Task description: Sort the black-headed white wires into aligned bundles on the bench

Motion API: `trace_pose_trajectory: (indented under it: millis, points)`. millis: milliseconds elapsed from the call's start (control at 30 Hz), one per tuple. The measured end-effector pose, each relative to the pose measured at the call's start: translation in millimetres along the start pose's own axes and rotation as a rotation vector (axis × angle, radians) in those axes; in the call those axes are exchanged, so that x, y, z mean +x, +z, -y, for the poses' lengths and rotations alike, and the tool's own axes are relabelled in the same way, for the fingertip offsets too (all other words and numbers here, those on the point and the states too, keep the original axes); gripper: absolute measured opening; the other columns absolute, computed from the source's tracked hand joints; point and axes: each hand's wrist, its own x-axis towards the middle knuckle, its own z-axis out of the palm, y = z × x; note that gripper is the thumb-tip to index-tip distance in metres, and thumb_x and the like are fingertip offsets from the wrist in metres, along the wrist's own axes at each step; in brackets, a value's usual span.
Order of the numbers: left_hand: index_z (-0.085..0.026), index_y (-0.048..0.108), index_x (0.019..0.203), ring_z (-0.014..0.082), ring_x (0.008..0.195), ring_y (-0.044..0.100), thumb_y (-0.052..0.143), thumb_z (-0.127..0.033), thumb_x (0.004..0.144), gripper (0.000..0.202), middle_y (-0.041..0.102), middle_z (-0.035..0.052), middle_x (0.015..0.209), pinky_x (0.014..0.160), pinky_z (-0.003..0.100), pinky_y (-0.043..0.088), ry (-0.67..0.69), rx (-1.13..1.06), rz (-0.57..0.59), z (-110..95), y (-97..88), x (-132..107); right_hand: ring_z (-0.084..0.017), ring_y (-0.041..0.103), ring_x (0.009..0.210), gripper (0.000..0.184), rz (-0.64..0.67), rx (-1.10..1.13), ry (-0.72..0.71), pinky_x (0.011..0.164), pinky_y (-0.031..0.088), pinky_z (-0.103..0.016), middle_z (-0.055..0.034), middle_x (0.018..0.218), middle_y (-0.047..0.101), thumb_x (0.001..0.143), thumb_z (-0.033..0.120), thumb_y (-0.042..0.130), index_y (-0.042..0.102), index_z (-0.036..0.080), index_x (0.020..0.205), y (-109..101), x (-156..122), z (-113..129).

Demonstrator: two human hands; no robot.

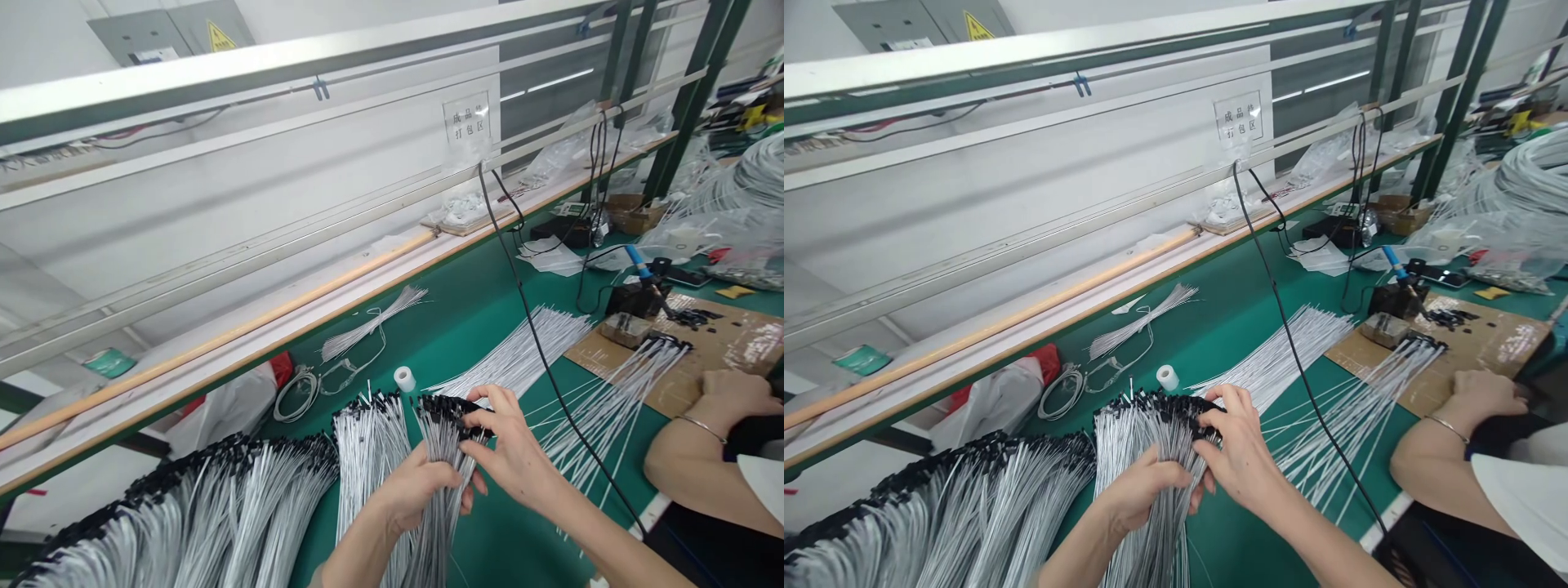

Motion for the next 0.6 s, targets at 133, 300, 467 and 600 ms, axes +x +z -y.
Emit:
trace_pose_trajectory:
  millis: [133, 300, 467, 600]
  points:
    - [-0.011, 0.062, 0.070, 0.0162, 0.060, 0.056, 0.054, -0.012, 0.065, 0.010, 0.062, 0.0032, 0.061, 0.085, 0.039, 0.038, -0.002, 0.022, 0.019, -6, 0.4, -3, -0.031, 0.042, 0.103, 0.010, -0.012, 0.034, -0.021, 0.068, 0.049, -0.045, -0.0101, 0.106, 0.046, 0.071, 0.011, 0.052, 0.054, 0.021, 0.069, 1, 1, -1]
    - [-0.010, 0.064, 0.069, 0.0163, 0.057, 0.056, 0.054, -0.011, 0.065, 0.011, 0.063, 0.0041, 0.060, 0.081, 0.039, 0.040, 0.001, -0.001, 0.038, -6, -0.6, -1, -0.028, 0.044, 0.101, 0.014, -0.036, 0.065, -0.140, 0.067, 0.050, -0.039, -0.0099, 0.103, 0.045, 0.070, 0.007, 0.047, 0.051, 0.021, 0.069, 2, 5, -3]
    - [-0.010, 0.063, 0.076, 0.0153, 0.055, 0.056, 0.057, -0.013, 0.064, 0.014, 0.065, 0.0055, 0.066, 0.071, 0.036, 0.044, -0.023, -0.039, 0.045, -4, -3.8, 2, -0.027, 0.045, 0.099, 0.017, -0.038, 0.054, -0.232, 0.067, 0.047, -0.038, -0.0105, 0.101, 0.046, 0.073, 0.005, 0.043, 0.051, 0.020, 0.074, 0, 13, -11]
    - [-0.010, 0.063, 0.072, 0.0152, 0.055, 0.056, 0.054, -0.010, 0.064, 0.012, 0.065, 0.0053, 0.063, 0.076, 0.036, 0.044, -0.040, -0.021, 0.019, -7, -4.2, 3, -0.024, 0.048, 0.095, 0.017, -0.045, 0.088, -0.228, 0.065, 0.047, -0.035, -0.0096, 0.099, 0.048, 0.073, 0.005, 0.043, 0.050, 0.020, 0.077, -1, 16, -12]
